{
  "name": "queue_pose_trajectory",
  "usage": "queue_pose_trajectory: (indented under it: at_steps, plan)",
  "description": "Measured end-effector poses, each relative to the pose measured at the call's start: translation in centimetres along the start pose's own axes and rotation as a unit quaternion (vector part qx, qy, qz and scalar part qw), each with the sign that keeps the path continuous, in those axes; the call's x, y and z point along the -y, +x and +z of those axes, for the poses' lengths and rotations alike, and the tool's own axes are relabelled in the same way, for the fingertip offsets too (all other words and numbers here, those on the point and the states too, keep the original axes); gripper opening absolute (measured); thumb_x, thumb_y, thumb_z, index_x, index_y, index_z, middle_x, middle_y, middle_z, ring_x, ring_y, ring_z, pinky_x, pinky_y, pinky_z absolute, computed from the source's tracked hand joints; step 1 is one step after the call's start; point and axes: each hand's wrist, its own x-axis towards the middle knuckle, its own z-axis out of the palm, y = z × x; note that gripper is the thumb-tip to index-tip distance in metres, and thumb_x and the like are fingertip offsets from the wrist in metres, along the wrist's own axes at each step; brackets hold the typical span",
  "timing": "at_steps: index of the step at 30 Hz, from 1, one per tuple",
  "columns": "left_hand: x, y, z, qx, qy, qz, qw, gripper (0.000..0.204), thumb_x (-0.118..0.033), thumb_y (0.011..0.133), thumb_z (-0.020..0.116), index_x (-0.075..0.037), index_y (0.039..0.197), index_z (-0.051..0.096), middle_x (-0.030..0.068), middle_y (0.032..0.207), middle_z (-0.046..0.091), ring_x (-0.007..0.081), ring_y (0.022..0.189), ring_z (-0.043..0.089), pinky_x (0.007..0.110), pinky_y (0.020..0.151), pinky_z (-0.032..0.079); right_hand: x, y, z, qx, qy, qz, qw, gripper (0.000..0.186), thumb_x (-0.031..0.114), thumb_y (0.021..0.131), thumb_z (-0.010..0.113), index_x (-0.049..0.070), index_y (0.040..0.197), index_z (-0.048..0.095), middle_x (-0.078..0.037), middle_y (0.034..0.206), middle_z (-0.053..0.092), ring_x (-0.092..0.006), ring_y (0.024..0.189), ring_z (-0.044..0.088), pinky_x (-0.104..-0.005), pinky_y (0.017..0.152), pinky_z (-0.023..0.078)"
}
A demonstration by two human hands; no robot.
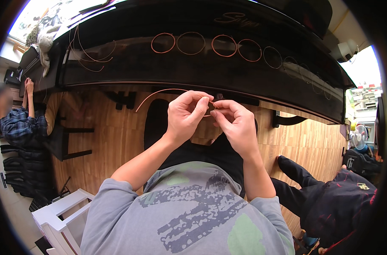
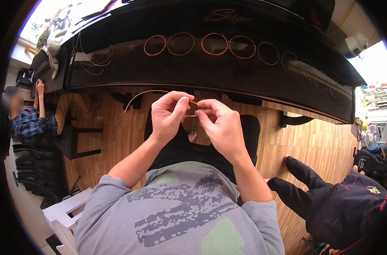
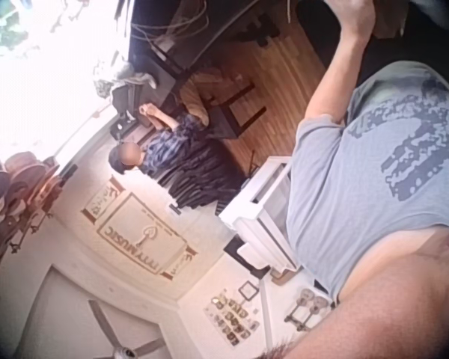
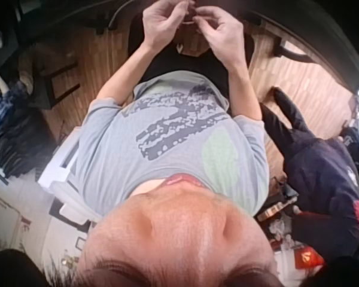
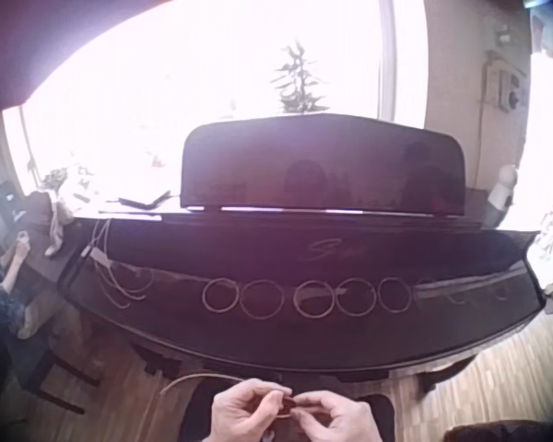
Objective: The person bends and twists copper wire by hand to form circular loops. They place each completed loop on the surface of a black piano and continue shaping additional loops from the same wire.
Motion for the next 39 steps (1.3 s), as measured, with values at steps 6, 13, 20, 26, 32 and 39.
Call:
queue_pose_trajectory:
  at_steps: [6, 13, 20, 26, 32, 39]
  plan:
    - [0.8, -0.3, 0.0, 0.051, 0.052, 0.031, 0.997, 0.011, -0.005, 0.092, 0.059, 0.001, 0.092, 0.068, -0.0005, 0.081, 0.063, -0.0001, 0.064, 0.048, 0.016, 0.054, 0.037, 1.0, -0.5, -0.2, -0.028, -0.249, -0.065, 0.966, 0.007, 0.009, 0.084, 0.066, 0.002, 0.086, 0.064, -0.014, 0.071, 0.067, -0.0281, 0.062, 0.066, -0.0350, 0.053, 0.047]
    - [0.3, -0.5, -0.1, 0.070, -0.018, -0.049, 0.996, 0.017, -0.009, 0.095, 0.054, 0.002, 0.097, 0.067, -0.0002, 0.071, 0.060, 0.0028, 0.057, 0.047, 0.017, 0.050, 0.035, -0.4, 0.5, -0.4, -0.116, -0.352, -0.276, 0.887, 0.006, 0.004, 0.080, 0.067, 0.003, 0.082, 0.061, -0.011, 0.078, 0.061, -0.0267, 0.066, 0.060, -0.0373, 0.053, 0.046]
    - [0.8, 0.5, -0.5, 0.061, -0.196, -0.111, 0.972, 0.030, -0.019, 0.101, 0.044, 0.003, 0.103, 0.065, 0.0010, 0.072, 0.059, 0.0060, 0.063, 0.053, 0.020, 0.059, 0.044, -1.2, 0.4, 0.0, -0.111, -0.169, -0.212, 0.956, 0.008, -0.003, 0.083, 0.065, 0.001, 0.089, 0.063, -0.008, 0.081, 0.061, -0.0195, 0.067, 0.061, -0.0277, 0.057, 0.049]
    - [1.1, 0.5, -1.7, 0.147, -0.243, -0.128, 0.950, 0.030, -0.021, 0.101, 0.045, 0.002, 0.104, 0.064, 0.0001, 0.068, 0.056, 0.0069, 0.061, 0.050, 0.021, 0.059, 0.044, -1.4, 0.7, -1.2, 0.004, 0.116, -0.032, 0.993, 0.006, 0.004, 0.089, 0.064, 0.002, 0.094, 0.063, 0.000, 0.079, 0.062, -0.0044, 0.065, 0.057, -0.0184, 0.055, 0.046]
    - [0.7, 1.1, -1.4, 0.130, -0.171, -0.186, 0.959, 0.035, -0.025, 0.102, 0.043, 0.003, 0.111, 0.063, 0.0069, 0.084, 0.065, 0.0148, 0.076, 0.061, 0.028, 0.075, 0.050, -2.2, 1.3, -2.3, 0.087, 0.290, 0.018, 0.953, 0.011, 0.011, 0.095, 0.059, 0.001, 0.097, 0.062, -0.001, 0.073, 0.059, -0.0022, 0.050, 0.048, -0.0163, 0.044, 0.037]
    - [-4.9, -1.9, -1.4, 0.188, 0.439, -0.108, 0.872, 0.032, -0.032, 0.091, 0.060, -0.002, 0.096, 0.069, 0.0098, 0.072, 0.066, 0.0208, 0.063, 0.063, 0.033, 0.062, 0.049, -1.8, 1.5, -2.8, 0.023, 0.307, 0.025, 0.951, 0.011, 0.011, 0.094, 0.060, 0.000, 0.096, 0.060, -0.003, 0.072, 0.058, -0.0041, 0.045, 0.047, -0.0174, 0.041, 0.037]
